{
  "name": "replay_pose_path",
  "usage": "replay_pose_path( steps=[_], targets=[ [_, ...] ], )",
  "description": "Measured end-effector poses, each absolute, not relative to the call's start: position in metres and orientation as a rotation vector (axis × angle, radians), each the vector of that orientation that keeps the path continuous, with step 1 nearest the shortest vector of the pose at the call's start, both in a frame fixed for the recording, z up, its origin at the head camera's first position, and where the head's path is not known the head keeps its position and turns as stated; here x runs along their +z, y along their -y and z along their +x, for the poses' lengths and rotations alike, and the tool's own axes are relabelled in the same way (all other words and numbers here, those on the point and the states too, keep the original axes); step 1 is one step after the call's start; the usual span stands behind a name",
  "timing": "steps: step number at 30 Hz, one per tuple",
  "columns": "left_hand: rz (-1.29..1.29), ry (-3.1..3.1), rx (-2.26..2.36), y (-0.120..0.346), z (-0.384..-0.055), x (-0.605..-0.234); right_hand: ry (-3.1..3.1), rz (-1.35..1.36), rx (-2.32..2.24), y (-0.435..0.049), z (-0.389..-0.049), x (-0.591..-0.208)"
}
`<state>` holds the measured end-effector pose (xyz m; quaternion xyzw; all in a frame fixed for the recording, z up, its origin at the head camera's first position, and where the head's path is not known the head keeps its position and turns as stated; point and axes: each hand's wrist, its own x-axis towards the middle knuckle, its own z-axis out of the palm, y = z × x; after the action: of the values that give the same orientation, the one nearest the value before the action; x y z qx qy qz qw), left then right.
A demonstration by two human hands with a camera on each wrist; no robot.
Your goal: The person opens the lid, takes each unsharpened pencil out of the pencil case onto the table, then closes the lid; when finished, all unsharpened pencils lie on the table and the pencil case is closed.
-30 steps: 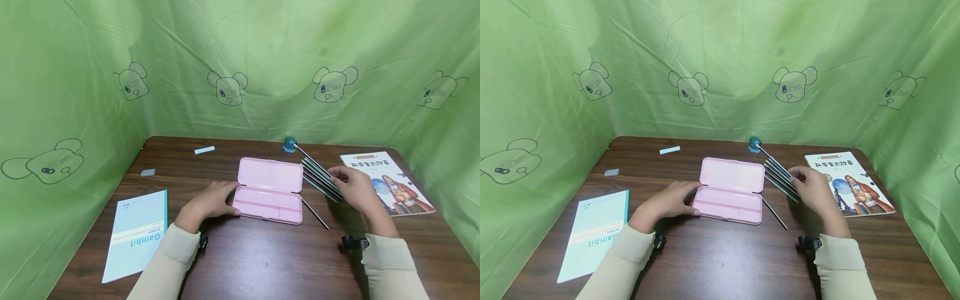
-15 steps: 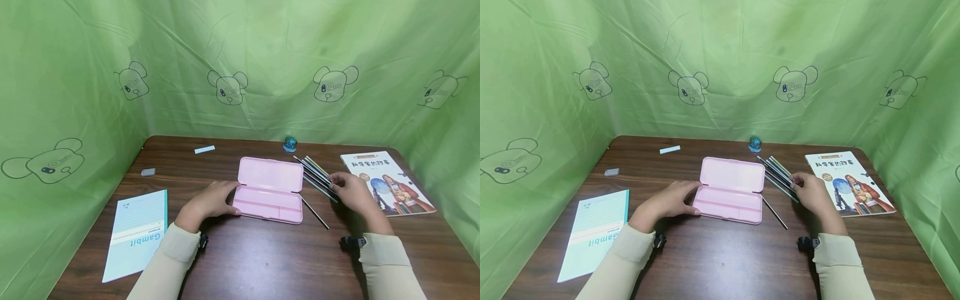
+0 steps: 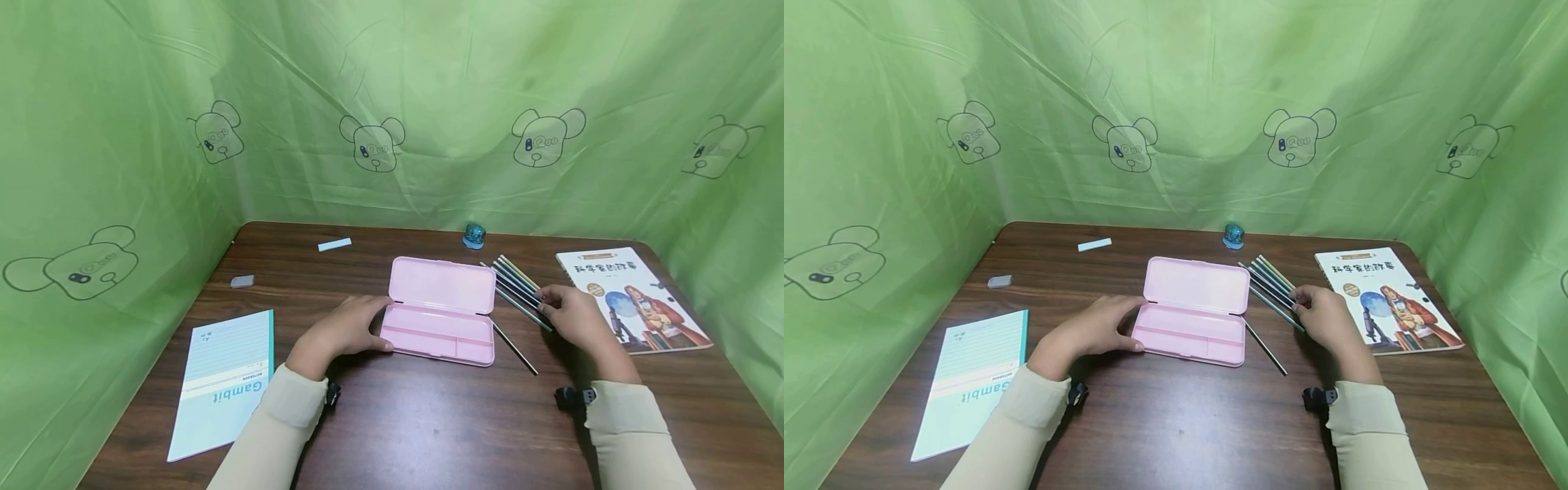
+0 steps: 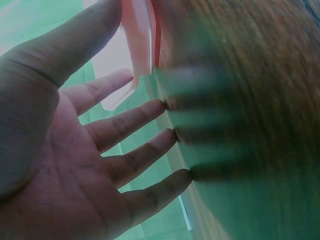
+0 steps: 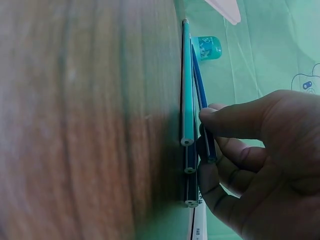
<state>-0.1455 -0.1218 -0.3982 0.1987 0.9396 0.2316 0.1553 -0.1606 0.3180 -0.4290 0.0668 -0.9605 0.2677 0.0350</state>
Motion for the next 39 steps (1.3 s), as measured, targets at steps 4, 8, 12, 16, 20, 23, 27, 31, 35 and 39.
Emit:
replay_pose_path(
  steps=[4,8,12,16,20,23,27,31,35,39],
  targets=[
    [0.569,-2.693,0.663,0.122,-0.146,-0.399,2.970,0.193,0.825,-0.317,-0.160,-0.428],
    [0.574,-2.696,0.660,0.122,-0.146,-0.399,2.993,0.179,0.823,-0.318,-0.160,-0.427],
    [0.573,-2.695,0.661,0.123,-0.147,-0.400,3.005,0.174,0.812,-0.319,-0.161,-0.427],
    [0.577,-2.695,0.662,0.123,-0.147,-0.400,3.001,0.178,0.812,-0.319,-0.161,-0.427],
    [0.571,-2.691,0.665,0.123,-0.147,-0.400,2.986,0.186,0.823,-0.319,-0.161,-0.426],
    [0.562,-2.686,0.669,0.123,-0.146,-0.400,2.964,0.190,0.860,-0.318,-0.160,-0.425],
    [0.563,-2.686,0.674,0.122,-0.146,-0.400,2.954,0.213,0.958,-0.312,-0.160,-0.422],
    [0.569,-2.691,0.669,0.123,-0.146,-0.400,2.971,0.255,1.012,-0.300,-0.160,-0.419],
    [0.575,-2.696,0.665,0.123,-0.146,-0.401,2.978,0.307,1.046,-0.286,-0.158,-0.417],
    [0.582,-2.700,0.661,0.123,-0.146,-0.401,2.961,0.371,1.167,-0.271,-0.156,-0.415]
  ],
)
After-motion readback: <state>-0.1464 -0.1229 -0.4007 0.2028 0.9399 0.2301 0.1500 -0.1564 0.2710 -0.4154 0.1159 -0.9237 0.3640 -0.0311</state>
